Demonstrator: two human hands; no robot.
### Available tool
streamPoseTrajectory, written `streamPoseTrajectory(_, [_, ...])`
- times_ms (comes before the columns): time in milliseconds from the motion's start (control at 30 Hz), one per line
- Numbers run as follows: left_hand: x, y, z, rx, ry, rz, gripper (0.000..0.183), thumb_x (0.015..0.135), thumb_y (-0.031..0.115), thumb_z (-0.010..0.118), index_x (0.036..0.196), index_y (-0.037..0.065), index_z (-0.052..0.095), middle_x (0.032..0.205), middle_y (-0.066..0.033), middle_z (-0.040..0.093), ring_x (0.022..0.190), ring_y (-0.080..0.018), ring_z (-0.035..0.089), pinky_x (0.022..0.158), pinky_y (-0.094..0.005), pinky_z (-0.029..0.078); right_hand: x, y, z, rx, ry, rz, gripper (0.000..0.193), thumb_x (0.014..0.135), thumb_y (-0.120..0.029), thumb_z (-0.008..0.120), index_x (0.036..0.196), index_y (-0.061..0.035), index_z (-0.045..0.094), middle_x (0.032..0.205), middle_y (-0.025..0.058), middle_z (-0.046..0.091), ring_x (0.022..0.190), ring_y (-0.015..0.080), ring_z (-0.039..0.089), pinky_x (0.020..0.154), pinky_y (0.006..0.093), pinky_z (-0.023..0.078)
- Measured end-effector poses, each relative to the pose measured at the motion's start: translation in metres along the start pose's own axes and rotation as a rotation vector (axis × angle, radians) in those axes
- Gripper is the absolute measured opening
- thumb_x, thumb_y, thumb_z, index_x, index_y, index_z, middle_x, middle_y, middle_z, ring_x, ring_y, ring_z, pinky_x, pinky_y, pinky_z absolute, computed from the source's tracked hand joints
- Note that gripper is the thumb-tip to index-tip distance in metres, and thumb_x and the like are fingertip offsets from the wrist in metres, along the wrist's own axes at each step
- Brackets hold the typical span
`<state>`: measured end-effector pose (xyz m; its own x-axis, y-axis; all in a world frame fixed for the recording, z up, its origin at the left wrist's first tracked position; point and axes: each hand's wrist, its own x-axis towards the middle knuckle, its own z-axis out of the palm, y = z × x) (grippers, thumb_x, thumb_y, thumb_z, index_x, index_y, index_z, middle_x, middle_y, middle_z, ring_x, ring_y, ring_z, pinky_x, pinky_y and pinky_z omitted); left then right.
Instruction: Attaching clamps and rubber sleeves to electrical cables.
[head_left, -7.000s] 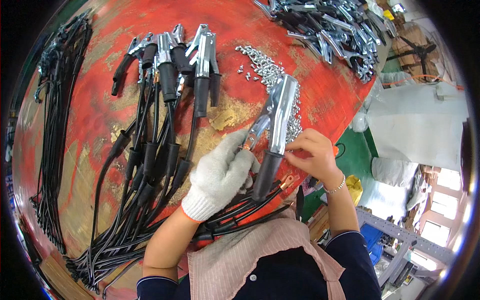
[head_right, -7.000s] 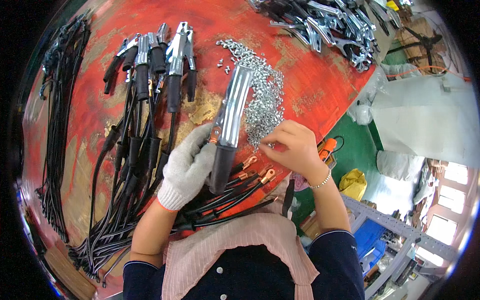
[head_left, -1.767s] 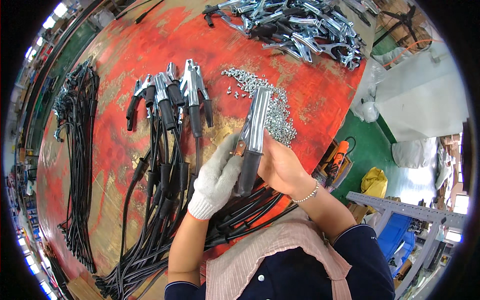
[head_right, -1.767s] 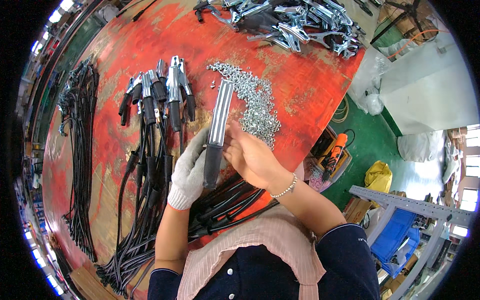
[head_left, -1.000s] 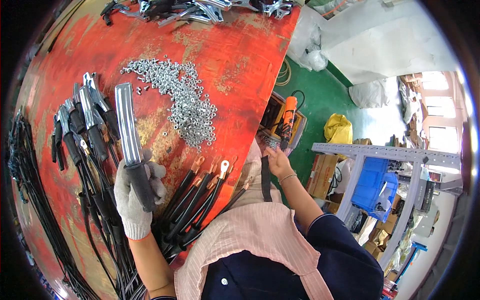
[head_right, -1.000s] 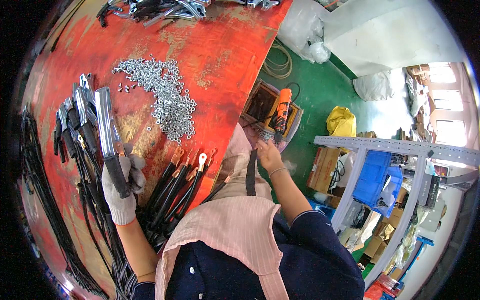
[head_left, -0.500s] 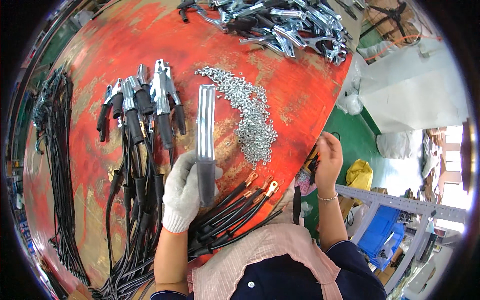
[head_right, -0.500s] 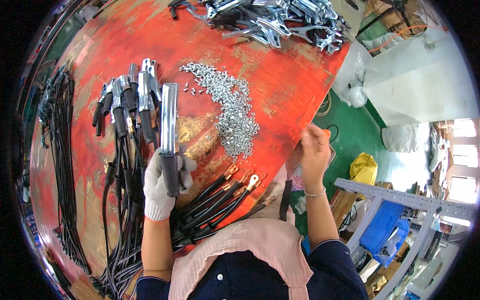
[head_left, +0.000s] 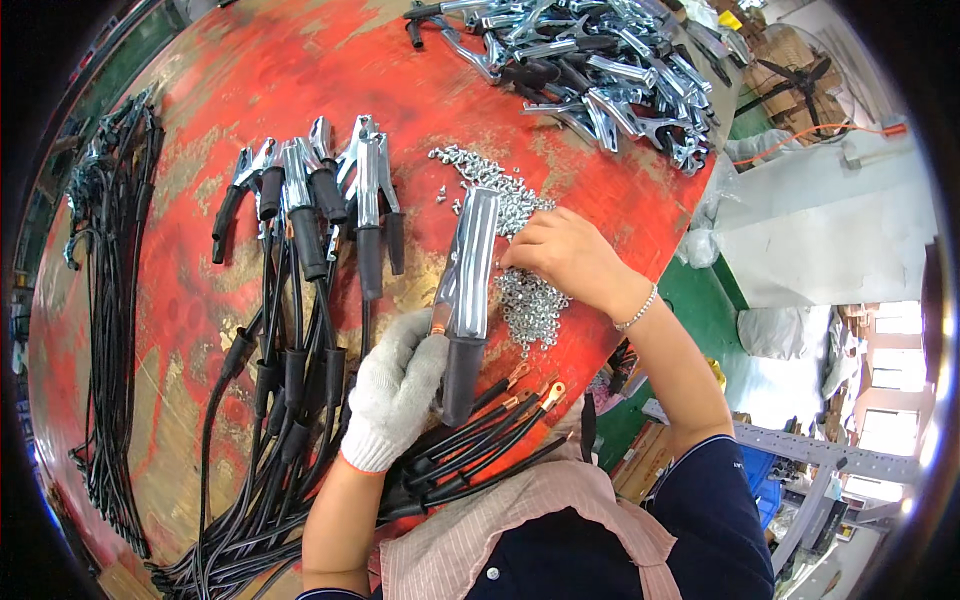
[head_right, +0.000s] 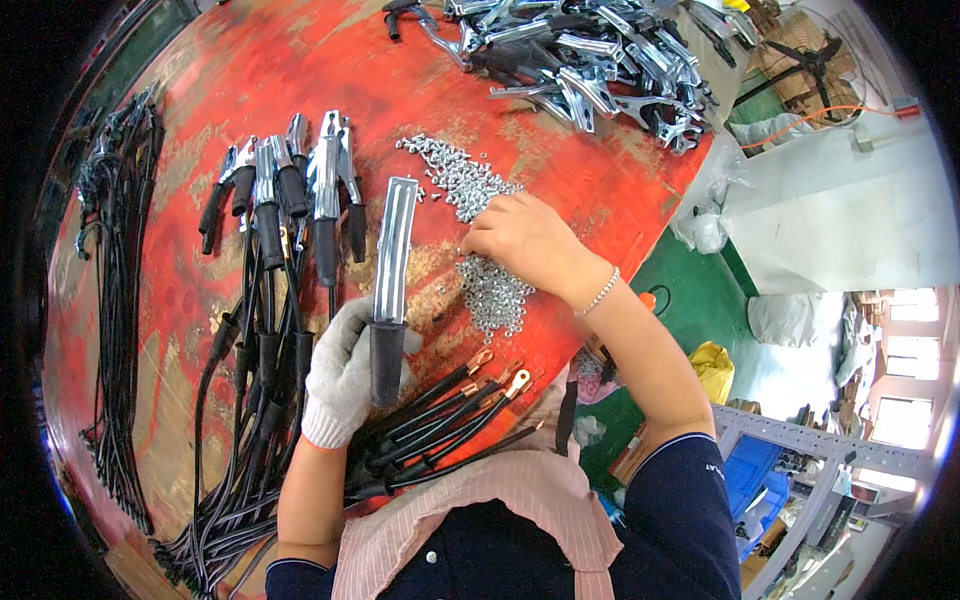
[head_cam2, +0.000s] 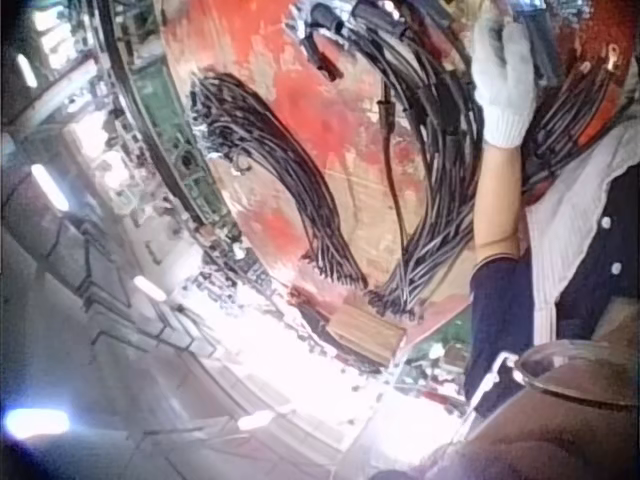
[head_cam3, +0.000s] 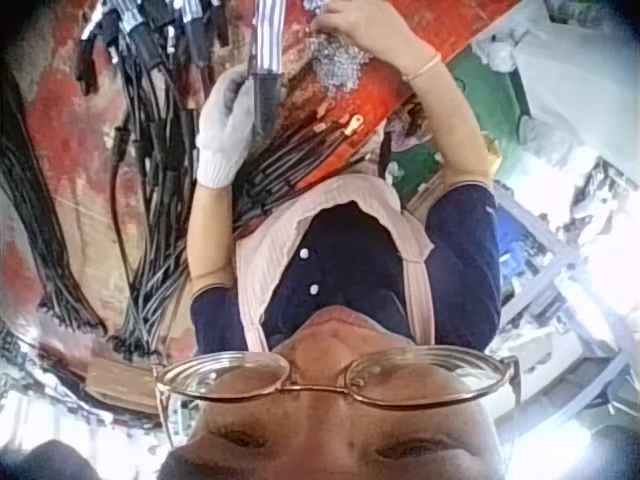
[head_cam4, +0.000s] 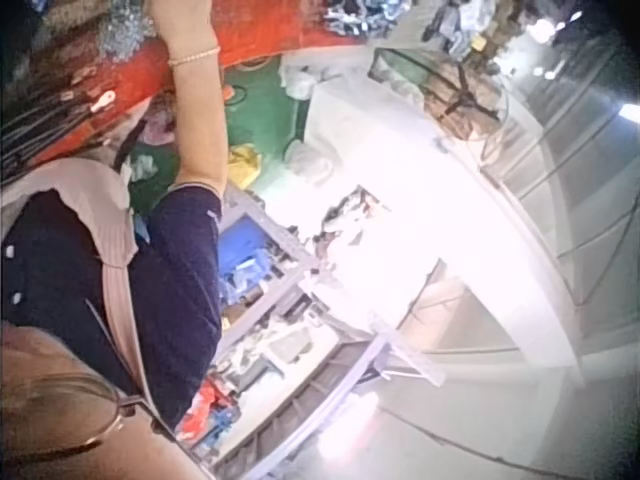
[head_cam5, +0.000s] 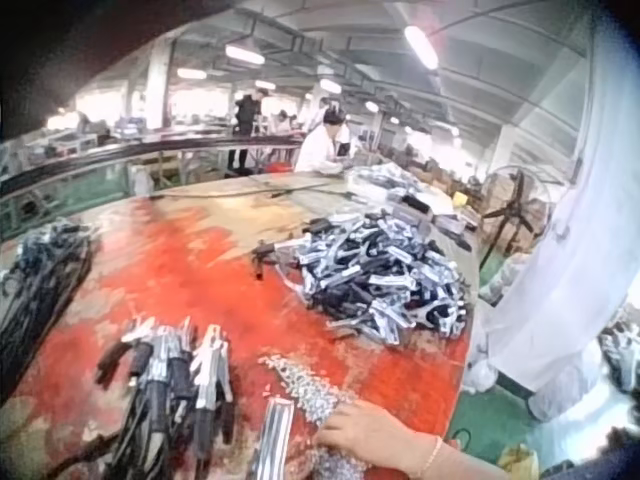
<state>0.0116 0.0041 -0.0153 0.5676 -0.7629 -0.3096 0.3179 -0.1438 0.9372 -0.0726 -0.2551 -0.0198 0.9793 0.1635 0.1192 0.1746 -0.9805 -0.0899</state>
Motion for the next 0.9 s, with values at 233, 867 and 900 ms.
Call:
streamPoseTrajectory(233, [0.0, -0.003, -0.005, 0.048, -0.001, -0.019, 0.019, 0.098, 0.008, 0.042, 0.112, 0.002, 0.052, 0.084, -0.0101, 0.066, 0.06, -0.011, 0.059, 0.052, -0.0233, 0.048, 0.019, 0.001, 0.0, -0.105, -0.073, -0.023, 0.014, 0.076, -0.018, 0.063, 0.088, -0.0148, 0.069, 0.084, -0.0011, 0.063, 0.087, 0.0179, 0.058, 0.078, 0.0327, 0.045])
streamPoseTrajectory(867, [-0.01, 0.022, 0.005, 0.189, -0.145, 0.006, 0.028, 0.093, 0.014, 0.053, 0.119, 0.002, 0.053, 0.082, -0.0067, 0.067, 0.061, -0.011, 0.061, 0.058, -0.0259, 0.05, -0.026, -0.081, 0.023, 1.792, 0.177, 0.619, 0.017, 0.09, 0.001, 0.054, 0.106, -0.0015, 0.058, 0.101, 0.0035, 0.062, 0.093, 0.014, 0.059, 0.08, 0.0295, 0.049])
streamPoseTrajectory(900, [-0.011, 0.018, 0.006, 0.188, -0.113, 0.03, 0.029, 0.093, 0.014, 0.053, 0.12, 0.003, 0.053, 0.082, -0.0082, 0.067, 0.06, -0.0132, 0.062, 0.057, -0.0272, 0.05, -0.027, -0.081, 0.019, 1.771, 0.177, 0.605, 0.016, 0.092, -0.001, 0.052, 0.107, -0.0015, 0.058, 0.101, 0.0035, 0.062, 0.093, 0.0145, 0.059, 0.08, 0.03, 0.049])
